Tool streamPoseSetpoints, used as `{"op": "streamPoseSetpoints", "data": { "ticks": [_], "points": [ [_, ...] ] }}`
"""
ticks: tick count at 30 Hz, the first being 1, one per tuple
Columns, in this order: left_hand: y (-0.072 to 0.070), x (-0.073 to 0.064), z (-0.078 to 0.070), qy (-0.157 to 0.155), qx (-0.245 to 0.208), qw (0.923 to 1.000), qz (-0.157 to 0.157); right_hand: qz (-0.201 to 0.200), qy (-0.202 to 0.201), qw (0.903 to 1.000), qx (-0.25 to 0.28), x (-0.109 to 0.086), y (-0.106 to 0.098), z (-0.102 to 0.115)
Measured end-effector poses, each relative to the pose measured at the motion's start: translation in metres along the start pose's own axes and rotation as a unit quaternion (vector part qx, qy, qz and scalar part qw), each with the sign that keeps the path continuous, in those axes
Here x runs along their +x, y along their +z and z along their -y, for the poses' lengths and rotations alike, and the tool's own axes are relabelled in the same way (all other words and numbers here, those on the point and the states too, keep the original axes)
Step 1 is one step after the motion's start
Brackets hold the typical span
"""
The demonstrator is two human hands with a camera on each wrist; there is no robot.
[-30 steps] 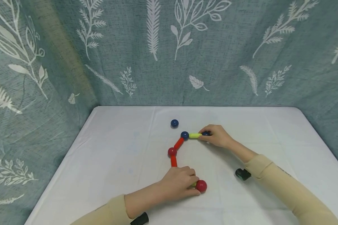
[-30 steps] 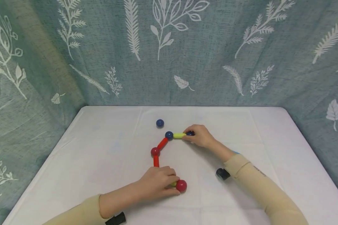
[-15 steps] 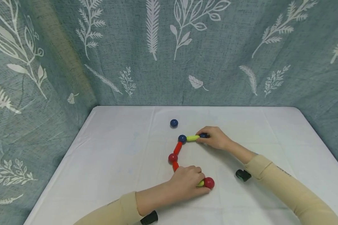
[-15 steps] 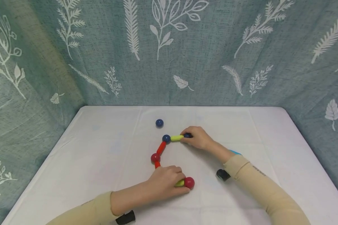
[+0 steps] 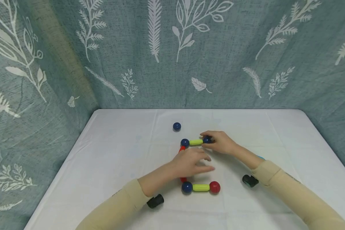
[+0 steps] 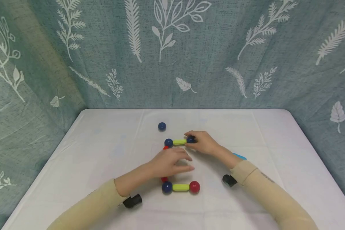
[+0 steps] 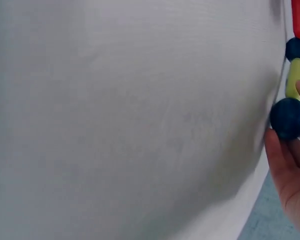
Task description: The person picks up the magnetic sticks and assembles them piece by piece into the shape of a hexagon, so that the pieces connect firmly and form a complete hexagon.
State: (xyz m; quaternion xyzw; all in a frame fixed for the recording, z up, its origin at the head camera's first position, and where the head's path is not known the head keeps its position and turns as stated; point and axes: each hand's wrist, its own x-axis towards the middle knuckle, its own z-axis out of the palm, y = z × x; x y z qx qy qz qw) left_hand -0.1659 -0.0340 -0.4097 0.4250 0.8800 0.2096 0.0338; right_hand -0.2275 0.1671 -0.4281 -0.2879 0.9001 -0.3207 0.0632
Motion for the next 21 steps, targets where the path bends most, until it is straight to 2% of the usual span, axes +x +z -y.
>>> {"op": "streamPoseSetpoints", "data": {
  "ticks": [4,6,9,13,21],
  "points": [
    [-0.006,0.018,0.034,-0.004,-0.012,0.9991,-0.041,-0.002,0.008,0.9998,0.018,-0.012,-0.010,-0.004],
    [-0.007,0.025,0.047,-0.023,-0.021,0.9988,-0.037,-0.011,0.011,0.9997,0.019,-0.020,-0.016,-0.008],
    [-0.005,0.033,0.060,-0.049,-0.043,0.9978,-0.009,-0.024,0.018,0.9995,0.008,-0.036,-0.028,-0.017],
    [-0.001,0.042,0.068,-0.059,-0.077,0.9950,0.021,-0.025,0.045,0.9987,-0.005,-0.066,-0.049,-0.029],
    [0.002,0.050,0.068,-0.072,-0.107,0.9914,0.023,0.031,0.133,0.9904,-0.023,-0.119,-0.080,-0.048]
  ]
}}
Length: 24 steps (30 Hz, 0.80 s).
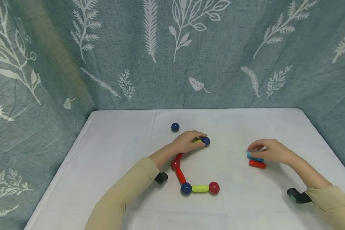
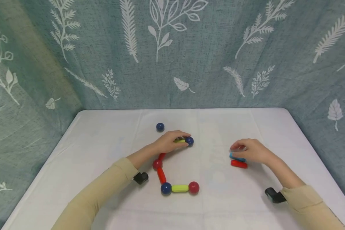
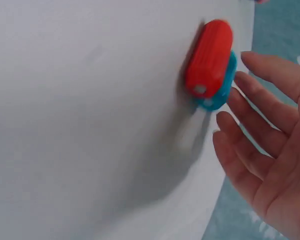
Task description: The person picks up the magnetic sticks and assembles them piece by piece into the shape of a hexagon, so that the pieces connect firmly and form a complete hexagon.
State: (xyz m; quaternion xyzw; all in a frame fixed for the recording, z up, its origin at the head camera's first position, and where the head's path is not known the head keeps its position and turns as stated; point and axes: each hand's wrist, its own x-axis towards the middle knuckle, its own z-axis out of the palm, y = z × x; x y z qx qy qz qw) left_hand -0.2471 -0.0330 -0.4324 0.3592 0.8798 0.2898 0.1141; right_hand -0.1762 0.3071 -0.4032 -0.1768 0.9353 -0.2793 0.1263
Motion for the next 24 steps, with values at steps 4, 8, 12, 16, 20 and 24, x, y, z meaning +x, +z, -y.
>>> {"op": "streamPoseSetpoints", "data": {
  "ticks": [4,8,12,16,20,24],
  "points": [
    [0.000,-0.001,-0.001,-0.015,-0.005,0.9999,-0.004,0.007,0.033,0.9994,-0.002,-0.009,0.000,-0.007],
    [0.000,-0.002,-0.002,-0.024,-0.008,0.9997,-0.006,-0.009,0.045,0.9989,-0.010,-0.007,0.007,-0.006],
    [0.001,-0.003,-0.002,-0.026,-0.010,0.9996,-0.008,-0.031,0.029,0.9989,-0.018,0.003,0.017,0.001],
    [0.002,-0.004,-0.002,-0.027,-0.018,0.9994,-0.008,-0.051,-0.004,0.9986,-0.007,0.018,0.027,0.014],
    [0.004,-0.005,0.000,-0.028,-0.020,0.9993,-0.011,-0.061,-0.024,0.9978,0.012,0.037,0.038,0.030],
    [0.005,-0.006,-0.001,-0.035,-0.020,0.9991,-0.016,-0.061,-0.040,0.9972,0.017,0.055,0.047,0.045]
  ]
}}
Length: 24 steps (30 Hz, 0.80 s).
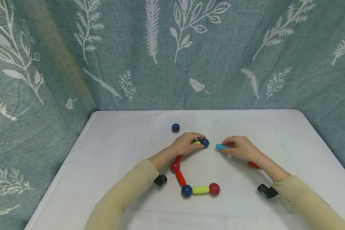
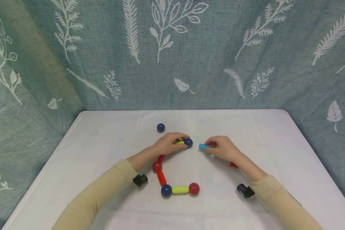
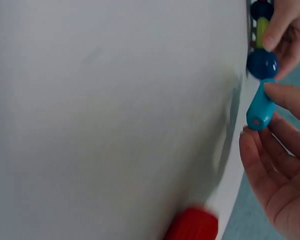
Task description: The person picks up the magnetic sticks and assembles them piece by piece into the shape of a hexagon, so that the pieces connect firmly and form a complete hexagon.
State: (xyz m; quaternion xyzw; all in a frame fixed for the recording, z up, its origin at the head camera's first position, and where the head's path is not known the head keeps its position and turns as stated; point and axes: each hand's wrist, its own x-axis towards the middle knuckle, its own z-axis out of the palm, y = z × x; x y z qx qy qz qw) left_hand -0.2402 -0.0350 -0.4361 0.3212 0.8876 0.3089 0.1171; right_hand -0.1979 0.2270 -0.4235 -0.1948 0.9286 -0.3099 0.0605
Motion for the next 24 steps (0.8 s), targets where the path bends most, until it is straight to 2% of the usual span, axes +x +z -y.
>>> {"op": "streamPoseSetpoints", "data": {
  "ticks": [5,16,24],
  "points": [
    [0.000,-0.005,0.000,-0.006,-0.004,0.9999,-0.009,0.008,-0.012,0.9999,0.007,0.012,0.009,0.011],
    [0.002,-0.018,0.001,-0.023,-0.004,0.9986,-0.048,0.018,-0.027,0.9994,0.015,0.025,0.019,0.021],
    [0.005,-0.030,-0.005,-0.055,0.007,0.9952,-0.081,0.025,-0.035,0.9988,0.023,0.029,0.022,0.021]
  ]
}}
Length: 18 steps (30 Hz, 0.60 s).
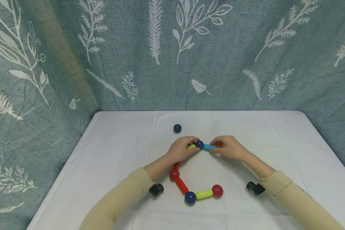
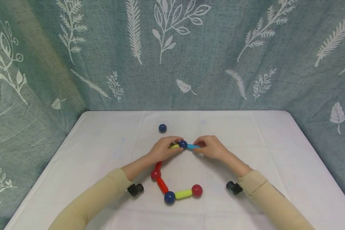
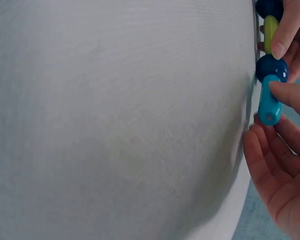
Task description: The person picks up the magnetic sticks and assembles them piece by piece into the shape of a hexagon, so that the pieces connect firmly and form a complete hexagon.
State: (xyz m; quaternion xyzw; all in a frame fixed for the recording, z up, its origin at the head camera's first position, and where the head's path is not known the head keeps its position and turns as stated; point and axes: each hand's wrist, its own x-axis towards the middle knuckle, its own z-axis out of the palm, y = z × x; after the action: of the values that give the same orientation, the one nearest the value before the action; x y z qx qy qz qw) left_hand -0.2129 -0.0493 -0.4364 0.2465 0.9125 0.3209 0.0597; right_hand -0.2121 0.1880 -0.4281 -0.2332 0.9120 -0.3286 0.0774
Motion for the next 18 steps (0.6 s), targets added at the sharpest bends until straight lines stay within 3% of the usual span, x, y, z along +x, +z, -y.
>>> {"op": "streamPoseSetpoints", "data": {
  "ticks": [5,9,13,18],
  "points": [
    [-0.003,-0.010,-0.001,-0.032,0.047,0.9980,-0.029,0.001,-0.007,0.9999,0.013,0.001,0.003,0.000],
    [-0.010,-0.014,-0.002,-0.036,0.103,0.9935,-0.030,0.002,-0.027,0.9993,0.025,0.004,0.006,0.001],
    [-0.018,-0.011,0.000,0.010,0.135,0.9907,-0.011,0.003,-0.043,0.9985,0.035,0.007,0.008,0.002],
    [-0.020,-0.001,0.007,0.062,0.095,0.9929,0.036,0.008,-0.052,0.9970,0.056,0.012,0.013,0.004]
  ]
}}
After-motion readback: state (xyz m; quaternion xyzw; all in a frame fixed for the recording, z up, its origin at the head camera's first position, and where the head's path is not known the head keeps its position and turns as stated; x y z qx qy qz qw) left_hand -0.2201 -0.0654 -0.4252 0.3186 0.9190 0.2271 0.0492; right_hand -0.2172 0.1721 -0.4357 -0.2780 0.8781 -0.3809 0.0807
